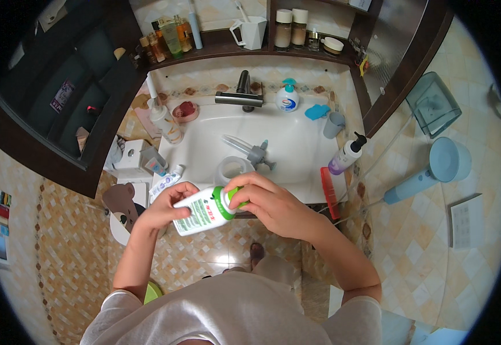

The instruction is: The person moves a trash bin, then fills a spray bottle with water from the shower and sink. They add liquid from a tube into the bottle, close it, and place it on the sink counter.

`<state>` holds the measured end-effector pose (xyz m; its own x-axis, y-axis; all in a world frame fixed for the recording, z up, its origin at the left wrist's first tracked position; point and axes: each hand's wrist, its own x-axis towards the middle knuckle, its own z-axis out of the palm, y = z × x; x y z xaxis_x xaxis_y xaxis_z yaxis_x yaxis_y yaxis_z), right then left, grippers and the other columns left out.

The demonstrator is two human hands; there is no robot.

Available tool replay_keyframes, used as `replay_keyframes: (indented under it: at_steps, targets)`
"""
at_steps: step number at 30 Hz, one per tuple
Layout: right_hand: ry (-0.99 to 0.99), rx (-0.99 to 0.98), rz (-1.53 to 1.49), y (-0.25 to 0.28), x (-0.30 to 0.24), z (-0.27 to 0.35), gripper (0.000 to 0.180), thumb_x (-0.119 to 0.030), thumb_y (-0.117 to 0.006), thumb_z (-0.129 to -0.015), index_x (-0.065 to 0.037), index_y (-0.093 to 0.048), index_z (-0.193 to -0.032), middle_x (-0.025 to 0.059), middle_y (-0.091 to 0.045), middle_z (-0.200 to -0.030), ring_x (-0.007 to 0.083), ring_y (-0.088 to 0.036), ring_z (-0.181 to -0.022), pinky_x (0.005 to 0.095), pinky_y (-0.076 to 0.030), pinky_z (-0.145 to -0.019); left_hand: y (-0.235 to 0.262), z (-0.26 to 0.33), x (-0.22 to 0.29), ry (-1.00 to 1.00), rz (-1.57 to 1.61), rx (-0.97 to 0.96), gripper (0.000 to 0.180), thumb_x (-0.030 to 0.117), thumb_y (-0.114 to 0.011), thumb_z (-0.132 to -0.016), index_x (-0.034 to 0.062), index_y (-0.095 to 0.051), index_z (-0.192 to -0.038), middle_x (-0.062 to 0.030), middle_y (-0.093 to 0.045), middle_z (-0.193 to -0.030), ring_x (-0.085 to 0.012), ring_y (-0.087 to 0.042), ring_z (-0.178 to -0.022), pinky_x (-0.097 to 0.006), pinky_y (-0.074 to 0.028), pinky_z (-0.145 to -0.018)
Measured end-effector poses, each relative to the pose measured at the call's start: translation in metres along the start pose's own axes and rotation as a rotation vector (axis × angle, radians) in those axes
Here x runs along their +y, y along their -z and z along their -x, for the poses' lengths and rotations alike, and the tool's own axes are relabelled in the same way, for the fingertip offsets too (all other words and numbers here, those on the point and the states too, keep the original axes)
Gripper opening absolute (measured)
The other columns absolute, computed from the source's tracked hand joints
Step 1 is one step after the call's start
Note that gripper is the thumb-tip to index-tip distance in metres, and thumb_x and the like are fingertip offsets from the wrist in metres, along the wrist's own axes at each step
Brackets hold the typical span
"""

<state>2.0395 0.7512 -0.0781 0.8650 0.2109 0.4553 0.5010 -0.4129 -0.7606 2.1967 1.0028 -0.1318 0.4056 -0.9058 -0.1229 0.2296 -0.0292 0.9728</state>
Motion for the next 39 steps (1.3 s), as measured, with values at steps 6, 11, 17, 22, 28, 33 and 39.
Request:
replay_keyframes:
  at_steps: [6, 11, 17, 22, 28, 33, 39]
  targets:
    - [0.261, 0.101, 0.186, -0.002, 0.007, -0.007, 0.019, 0.008, -0.066, -0.075, -0.005, -0.063, -0.088, 0.0101, -0.060, -0.118, 0.0266, -0.057, -0.103, 0.0351, -0.049, -0.085, 0.023, -0.011, -0.003, 0.182, 0.406, -0.103, 0.066, 0.032, -0.081, -0.077, -0.0051, -0.053, -0.123, -0.0124, -0.065, -0.113, -0.0179, -0.066, -0.101, -0.029, -0.055, -0.086]
    - [0.437, 0.254, 0.389, 0.010, 0.000, -0.001, 0.025, -0.004, -0.073, -0.069, -0.008, -0.067, -0.092, 0.0071, -0.061, -0.120, 0.0264, -0.057, -0.100, 0.0339, -0.048, -0.084, 0.032, -0.008, -0.016, 0.234, 0.678, -0.102, 0.069, 0.031, -0.077, -0.082, -0.0074, -0.047, -0.131, -0.0157, -0.065, -0.116, -0.0201, -0.069, -0.096, -0.033, -0.059, -0.080]
    - [0.246, 0.464, 0.450, 0.019, 0.010, 0.024, 0.025, 0.005, -0.068, -0.069, -0.009, -0.069, -0.090, 0.0088, -0.061, -0.119, 0.0259, -0.056, -0.100, 0.0339, -0.047, -0.085, 0.045, -0.013, -0.003, 0.076, 0.364, 0.325, 0.051, 0.023, -0.072, -0.087, 0.0013, -0.053, -0.128, -0.0112, -0.066, -0.113, -0.0180, -0.068, -0.097, -0.029, -0.058, -0.081]
    - [0.107, 0.550, 0.401, 0.010, 0.021, 0.055, 0.032, 0.017, -0.061, -0.072, -0.005, -0.065, -0.095, 0.0138, -0.058, -0.120, 0.0259, -0.058, -0.095, 0.0312, -0.050, -0.074, 0.047, -0.024, 0.014, 0.005, -0.259, 0.498, 0.056, 0.023, -0.081, -0.079, 0.0019, -0.055, -0.123, -0.0078, -0.061, -0.103, -0.0110, -0.059, -0.093, -0.023, -0.049, -0.080]
    - [-0.032, 0.631, 0.423, 0.005, 0.022, 0.082, 0.023, 0.013, -0.063, -0.080, -0.004, -0.063, -0.095, 0.0136, -0.058, -0.120, 0.0214, -0.059, -0.085, 0.0293, -0.050, -0.070, 0.044, -0.033, 0.032, 0.022, -0.425, 0.465, 0.059, 0.020, -0.083, -0.077, 0.0026, -0.052, -0.125, -0.0077, -0.061, -0.103, -0.0120, -0.060, -0.090, -0.025, -0.050, -0.078]
    - [-0.072, 0.664, 0.445, 0.004, 0.019, 0.092, 0.019, 0.009, -0.065, -0.082, -0.005, -0.064, -0.095, 0.0131, -0.058, -0.119, 0.0204, -0.059, -0.085, 0.0289, -0.049, -0.070, 0.039, -0.039, 0.049, 0.008, -0.569, 0.434, 0.062, 0.020, -0.084, -0.076, 0.0017, -0.050, -0.125, -0.0077, -0.061, -0.101, -0.0115, -0.059, -0.086, -0.024, -0.049, -0.074]
    - [-0.086, 0.666, 0.442, 0.002, 0.017, 0.096, 0.019, 0.008, -0.066, -0.082, -0.006, -0.064, -0.095, 0.0126, -0.058, -0.120, 0.0211, -0.059, -0.088, 0.0296, -0.050, -0.072, 0.023, -0.047, 0.070, -0.018, -0.691, 0.385, 0.065, 0.020, -0.084, -0.076, 0.0013, -0.049, -0.127, -0.0072, -0.061, -0.098, -0.0096, -0.058, -0.086, -0.024, -0.049, -0.074]
